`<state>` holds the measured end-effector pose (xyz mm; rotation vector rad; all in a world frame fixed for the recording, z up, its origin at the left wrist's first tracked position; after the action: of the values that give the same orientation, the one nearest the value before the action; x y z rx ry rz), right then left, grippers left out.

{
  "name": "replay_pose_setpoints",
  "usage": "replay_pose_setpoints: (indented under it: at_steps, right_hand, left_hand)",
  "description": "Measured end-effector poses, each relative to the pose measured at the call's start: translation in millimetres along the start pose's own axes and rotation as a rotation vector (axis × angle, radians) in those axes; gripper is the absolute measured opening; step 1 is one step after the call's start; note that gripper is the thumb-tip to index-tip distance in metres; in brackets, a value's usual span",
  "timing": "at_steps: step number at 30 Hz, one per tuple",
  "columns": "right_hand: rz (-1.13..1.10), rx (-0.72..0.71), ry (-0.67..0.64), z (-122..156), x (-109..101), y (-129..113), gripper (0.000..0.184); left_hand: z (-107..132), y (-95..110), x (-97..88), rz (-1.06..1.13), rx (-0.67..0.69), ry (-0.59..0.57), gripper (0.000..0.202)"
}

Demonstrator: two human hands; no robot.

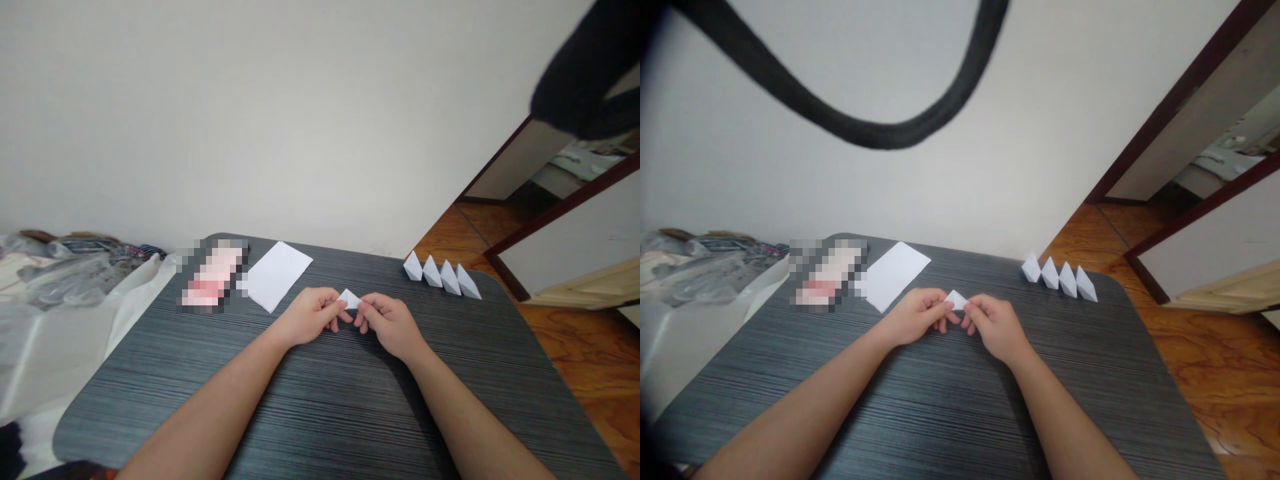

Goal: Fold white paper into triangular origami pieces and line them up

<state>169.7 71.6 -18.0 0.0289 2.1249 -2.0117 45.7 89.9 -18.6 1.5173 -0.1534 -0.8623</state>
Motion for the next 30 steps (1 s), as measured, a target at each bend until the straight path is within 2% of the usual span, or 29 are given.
replay_pose_setpoints:
  at_steps: [11, 17, 23, 30]
  right_hand:
    - [-0.028, 0.024, -0.005, 1, 2, 0, 0.026]
    - [-0.028, 0.033, -0.043, 1, 7, -1, 0.026]
    - [-0.054, 0.027, -0.087, 1, 10, 0, 0.026]
    - [-0.107, 0.033, -0.004, -1, -2, 12, 0.031]
  left_hand:
    - [-1, 1, 1.0, 0.017, 0.028, -0.008, 0.031]
    - [-1, 6, 2.3, -0.004, 0.055, -0.041, 0.031]
    - [-1, 4, 2.7, -0.014, 0.043, -0.044, 0.032]
    - [-1, -1, 0.2, 0.002, 0.023, -0.008, 0.033]
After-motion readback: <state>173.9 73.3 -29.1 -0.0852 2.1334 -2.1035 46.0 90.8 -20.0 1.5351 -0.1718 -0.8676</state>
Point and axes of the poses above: each hand's wrist, its own z-axis away from the middle knuckle, its own x-axis out of the palm, y = z × x, the point moved 9 cm from there along -z, towards the middle knuckle, and after that the axes turned 13 degrees about -z, right-handed, at the moved point
